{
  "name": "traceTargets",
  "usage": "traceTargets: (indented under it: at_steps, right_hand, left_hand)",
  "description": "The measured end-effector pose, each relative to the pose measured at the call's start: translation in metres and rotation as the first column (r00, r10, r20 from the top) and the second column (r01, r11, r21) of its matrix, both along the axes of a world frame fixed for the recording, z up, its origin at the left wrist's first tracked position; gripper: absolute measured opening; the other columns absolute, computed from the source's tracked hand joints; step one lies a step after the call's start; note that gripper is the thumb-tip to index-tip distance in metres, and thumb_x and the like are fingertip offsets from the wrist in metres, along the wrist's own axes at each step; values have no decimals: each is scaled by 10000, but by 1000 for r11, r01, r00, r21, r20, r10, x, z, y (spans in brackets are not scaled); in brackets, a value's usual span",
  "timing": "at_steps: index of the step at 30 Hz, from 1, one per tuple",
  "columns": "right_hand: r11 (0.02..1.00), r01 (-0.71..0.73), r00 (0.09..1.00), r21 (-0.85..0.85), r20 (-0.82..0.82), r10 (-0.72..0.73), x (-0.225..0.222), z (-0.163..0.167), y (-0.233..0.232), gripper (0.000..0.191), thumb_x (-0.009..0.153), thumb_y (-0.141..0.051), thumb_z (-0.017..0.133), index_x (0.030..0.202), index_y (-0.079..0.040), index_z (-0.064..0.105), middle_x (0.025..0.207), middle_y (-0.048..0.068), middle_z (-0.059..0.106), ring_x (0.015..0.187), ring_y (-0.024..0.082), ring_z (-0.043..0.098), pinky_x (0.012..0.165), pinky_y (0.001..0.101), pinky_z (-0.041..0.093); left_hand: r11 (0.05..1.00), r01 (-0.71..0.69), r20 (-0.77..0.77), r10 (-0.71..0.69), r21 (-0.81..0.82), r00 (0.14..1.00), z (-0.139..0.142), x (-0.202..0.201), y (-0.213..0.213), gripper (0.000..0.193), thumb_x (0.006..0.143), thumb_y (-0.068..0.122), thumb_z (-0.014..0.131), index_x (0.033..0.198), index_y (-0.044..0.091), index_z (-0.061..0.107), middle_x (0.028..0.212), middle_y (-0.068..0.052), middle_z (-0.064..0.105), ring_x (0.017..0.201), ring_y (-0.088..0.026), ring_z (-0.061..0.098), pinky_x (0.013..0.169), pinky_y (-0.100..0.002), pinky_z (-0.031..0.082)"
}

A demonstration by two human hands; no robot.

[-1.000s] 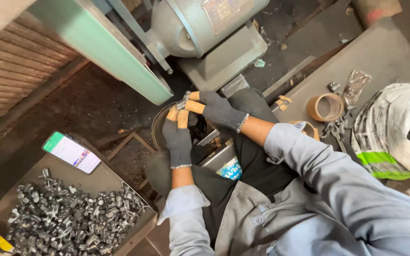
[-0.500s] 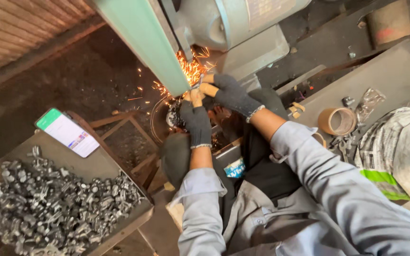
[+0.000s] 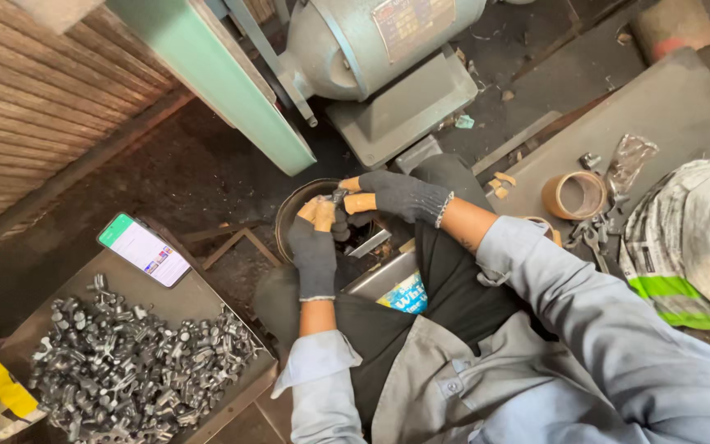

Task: The person sits on the floor at a bench grinder and grinds small metal castings one at a time, holding each piece against the spinning abrasive belt with both hands until sparks fly, then places the finished piece into a growing pile on a tray beside them and picks up the next rough casting from a container.

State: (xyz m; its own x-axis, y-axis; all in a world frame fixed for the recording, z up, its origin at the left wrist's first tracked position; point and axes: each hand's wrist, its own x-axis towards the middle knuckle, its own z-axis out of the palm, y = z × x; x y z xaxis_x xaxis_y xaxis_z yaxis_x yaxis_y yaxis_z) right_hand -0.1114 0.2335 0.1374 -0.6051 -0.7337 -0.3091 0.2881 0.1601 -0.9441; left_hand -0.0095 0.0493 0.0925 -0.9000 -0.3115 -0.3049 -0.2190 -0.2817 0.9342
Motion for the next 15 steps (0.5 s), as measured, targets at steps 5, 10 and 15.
traceTargets:
  at_steps: [5, 10, 15]
  right_hand:
    - [984, 132, 984, 117, 108, -144, -4, 4, -3, 388, 928, -225, 723, 1237, 9, 709, 914, 45, 724, 810, 131, 628, 712, 307, 529]
    - [935, 233, 952, 268, -260, -163, -2, 1, -10, 376, 906, -279, 739, 1201, -49, 711, 981, -20, 759, 883, 79, 697, 793, 281, 554]
    - [978, 154, 979, 140, -159, -132, -7, 2, -13, 304, 995, -301, 656, 1098, -22, 723, 908, 14, 751, 845, 72, 624, 761, 290, 538]
  left_hand:
    - [988, 42, -62, -33, 147, 998, -7, -5, -8, 373, 991, 132, 671, 1320, -32, 610, 996, -108, 715, 782, -159, 689, 686, -320, 596]
    - [995, 59, -43, -56, 85, 998, -13, -6, -3, 380, 984, 93, 665, 1321, -69, 597, 1057, -125, 724, 860, -174, 711, 744, -320, 616]
    - [973, 30, -94, -9, 228, 996, -9, -14, 0, 383, 966, 81, 672, 1312, -57, 585, 1078, -118, 714, 880, -172, 703, 755, -323, 613]
